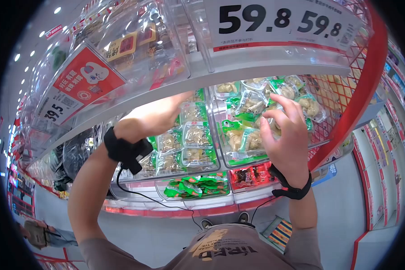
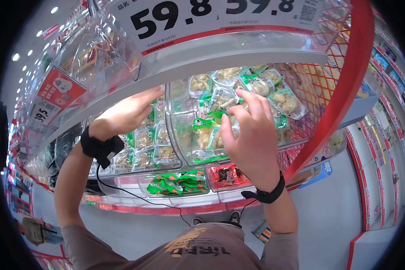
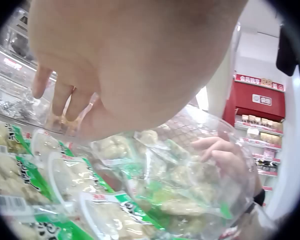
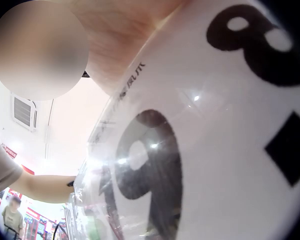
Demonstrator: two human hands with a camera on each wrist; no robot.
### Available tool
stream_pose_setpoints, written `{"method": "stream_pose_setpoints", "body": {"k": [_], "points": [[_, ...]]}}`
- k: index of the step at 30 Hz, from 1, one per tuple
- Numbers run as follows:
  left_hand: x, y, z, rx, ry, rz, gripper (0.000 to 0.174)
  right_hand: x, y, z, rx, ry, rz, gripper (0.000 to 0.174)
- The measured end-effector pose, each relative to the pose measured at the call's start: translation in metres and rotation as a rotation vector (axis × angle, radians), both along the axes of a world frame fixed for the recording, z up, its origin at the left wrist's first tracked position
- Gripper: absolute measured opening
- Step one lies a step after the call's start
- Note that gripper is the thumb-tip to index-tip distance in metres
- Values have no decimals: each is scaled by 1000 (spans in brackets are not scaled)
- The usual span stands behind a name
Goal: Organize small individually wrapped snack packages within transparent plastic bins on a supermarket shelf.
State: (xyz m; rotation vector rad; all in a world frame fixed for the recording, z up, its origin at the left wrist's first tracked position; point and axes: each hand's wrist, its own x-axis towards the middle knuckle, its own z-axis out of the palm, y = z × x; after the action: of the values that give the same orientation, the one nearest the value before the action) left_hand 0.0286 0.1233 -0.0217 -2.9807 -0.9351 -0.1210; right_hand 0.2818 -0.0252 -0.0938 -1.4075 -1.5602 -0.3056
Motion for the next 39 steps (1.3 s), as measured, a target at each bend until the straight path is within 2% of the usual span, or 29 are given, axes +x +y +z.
{"method": "stream_pose_setpoints", "body": {"k": [2,3,4,8,11,14,17,18,20,23,24,27,30,31,33,35,37,39], "points": [[-5,-21,6,-57,-98,-97,46,-5,4,0,16,-137,-246,26],[-14,-27,-2,13,-180,-186,46,-7,6,-2,21,-204,-366,29],[-16,-37,-1,-20,-195,-149,46,-7,7,-8,-74,-237,-404,41],[-15,-53,5,-140,-266,-117,42,-5,10,-13,-229,-281,-475,58],[-19,-53,9,-207,-342,-183,37,-2,13,-15,-104,-225,-433,57],[-21,-51,13,-284,-402,-252,30,-5,10,-8,-94,-189,-409,54],[-19,-53,18,-540,-452,-184,25,-15,-6,-1,-11,-207,-357,54],[-19,-53,19,-694,-473,-173,25,-21,-18,5,-35,-220,-289,61],[-18,-54,18,-1011,-508,-149,26,-45,-41,14,-25,-289,-281,59],[-11,-68,19,-1130,-455,-167,34,-79,-56,9,72,-396,-228,54],[-10,-76,12,-1092,-496,-229,42,-89,-58,4,118,-426,-206,52],[-8,-101,-3,-1086,-861,-291,52,-114,-56,-14,162,-513,-78,43],[-15,-100,0,-1116,-913,-176,44,-119,-50,-1,106,-460,73,39],[-19,-97,0,-1145,-934,-142,42,-117,-50,5,55,-408,199,36],[-28,-81,0,-1043,-852,-99,37,-107,-48,16,-46,-304,450,31],[-35,-72,11,-1034,-770,9,38,-91,-44,23,54,-341,333,27],[-42,-53,2,-895,-800,47,38,-71,-37,26,161,-319,218,24],[-50,-41,5,-794,-676,232,41,-48,-24,23,237,-247,132,22]]}}
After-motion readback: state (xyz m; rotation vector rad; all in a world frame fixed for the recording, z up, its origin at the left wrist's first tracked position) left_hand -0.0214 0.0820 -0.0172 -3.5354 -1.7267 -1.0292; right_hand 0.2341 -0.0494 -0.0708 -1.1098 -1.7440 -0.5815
